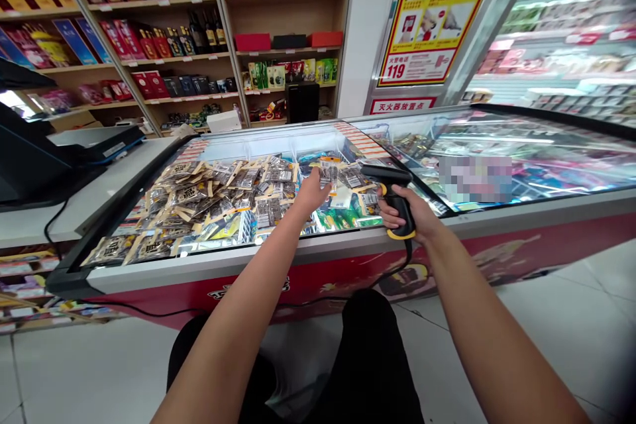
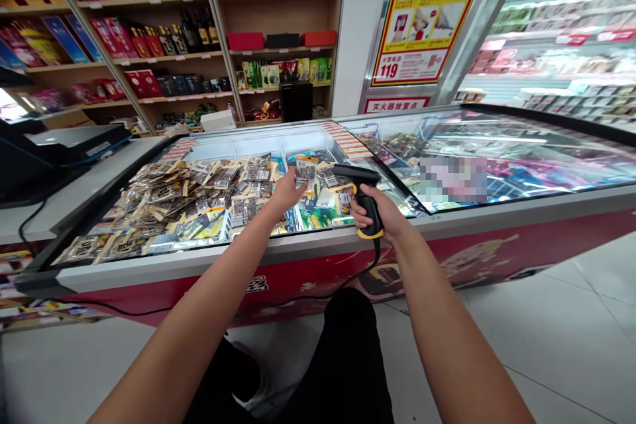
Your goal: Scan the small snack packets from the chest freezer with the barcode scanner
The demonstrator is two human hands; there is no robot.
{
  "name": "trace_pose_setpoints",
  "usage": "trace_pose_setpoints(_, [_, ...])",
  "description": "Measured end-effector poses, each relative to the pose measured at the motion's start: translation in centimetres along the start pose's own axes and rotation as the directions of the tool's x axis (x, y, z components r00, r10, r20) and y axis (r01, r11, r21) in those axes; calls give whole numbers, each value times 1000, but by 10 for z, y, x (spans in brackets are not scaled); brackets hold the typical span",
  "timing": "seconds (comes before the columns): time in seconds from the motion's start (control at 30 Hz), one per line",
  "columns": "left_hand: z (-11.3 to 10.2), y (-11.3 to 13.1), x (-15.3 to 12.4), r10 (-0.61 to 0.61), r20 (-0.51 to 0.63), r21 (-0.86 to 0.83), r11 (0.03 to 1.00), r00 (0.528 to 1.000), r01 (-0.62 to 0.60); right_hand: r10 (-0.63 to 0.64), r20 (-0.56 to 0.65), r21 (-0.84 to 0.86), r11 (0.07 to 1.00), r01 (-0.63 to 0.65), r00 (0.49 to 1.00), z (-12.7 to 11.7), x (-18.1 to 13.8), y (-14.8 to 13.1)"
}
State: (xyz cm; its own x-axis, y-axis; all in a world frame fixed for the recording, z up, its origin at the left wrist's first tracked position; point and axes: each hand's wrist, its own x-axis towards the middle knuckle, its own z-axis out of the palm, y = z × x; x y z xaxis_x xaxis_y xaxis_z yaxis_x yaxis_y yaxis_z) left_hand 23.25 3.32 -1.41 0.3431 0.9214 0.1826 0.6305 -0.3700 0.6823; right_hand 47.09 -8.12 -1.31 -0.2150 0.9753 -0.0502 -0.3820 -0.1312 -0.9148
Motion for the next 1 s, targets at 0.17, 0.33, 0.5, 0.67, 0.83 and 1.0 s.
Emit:
trace_pose_setpoints(0.17, [2, -3, -3, 20, -16, 8, 1000, 1000, -20, 26, 11, -3, 1000, -26, 1000, -1, 0, 1])
trace_pose_setpoints(0.33, [1, -2, -3, 21, -24, 4, 1000, 1000, -21, 2, 12, 10, 1000, -2, 1000, 0, -1, 1])
trace_pose_setpoints(0.5, [1, -1, -5, 24, -13, -2, 1000, 1000, -24, 3, 16, 4, 1000, -3, 1000, 1, -3, -1])
trace_pose_setpoints(0.67, [-6, 9, -8, -20, -61, -37, 999, 998, 17, -76, -21, 69, 995, 77, 997, 0, -4, -2])
trace_pose_setpoints(0.83, [-13, 30, 11, -38, 3, -93, 995, 999, 38, -106, -17, 123, 987, 107, 994, -2, -2, -3])
trace_pose_setpoints(1.0, [11, 54, 42, -60, 64, -291, 954, 996, 76, -95, -15, 146, 985, 97, 995, -2, -1, -4])
